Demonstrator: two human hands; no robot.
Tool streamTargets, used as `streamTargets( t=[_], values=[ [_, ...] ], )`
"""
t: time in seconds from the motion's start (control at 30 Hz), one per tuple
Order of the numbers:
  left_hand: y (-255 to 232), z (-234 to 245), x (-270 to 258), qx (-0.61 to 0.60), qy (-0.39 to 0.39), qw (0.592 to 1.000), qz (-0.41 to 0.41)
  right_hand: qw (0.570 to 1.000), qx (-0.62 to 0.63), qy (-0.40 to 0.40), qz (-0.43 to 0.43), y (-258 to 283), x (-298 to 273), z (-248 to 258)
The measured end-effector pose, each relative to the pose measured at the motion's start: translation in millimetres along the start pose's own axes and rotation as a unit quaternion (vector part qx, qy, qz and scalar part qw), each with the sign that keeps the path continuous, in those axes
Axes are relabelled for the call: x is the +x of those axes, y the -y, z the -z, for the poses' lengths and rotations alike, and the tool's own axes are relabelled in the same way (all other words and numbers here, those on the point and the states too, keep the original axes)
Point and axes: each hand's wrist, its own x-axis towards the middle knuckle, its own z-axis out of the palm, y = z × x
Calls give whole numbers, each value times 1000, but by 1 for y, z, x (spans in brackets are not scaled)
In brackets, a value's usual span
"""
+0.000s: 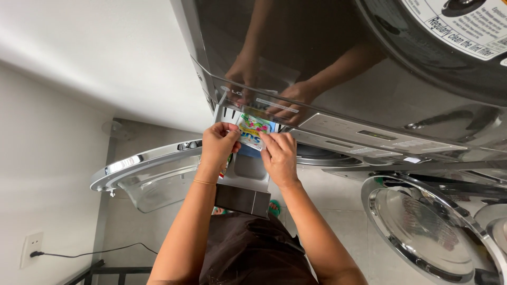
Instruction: Adding detergent packet and liquid detergent to the dispenser drawer of a washing machine.
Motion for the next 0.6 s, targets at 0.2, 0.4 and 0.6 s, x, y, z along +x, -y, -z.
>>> streamTargets(
  t=[0.2,0.4,0.6],
  values=[
    [-35,-6,-35,-8,-6,1000,1,1000,-2,21,5,-1,9,-3],
    [-26,-7,-38,43,-23,999,-15,996,-18,84,-26,-6,-2,-6],
    [-17,-21,-40,192,-64,969,-143,992,-12,115,-50,-4,2,-8]
  ],
)
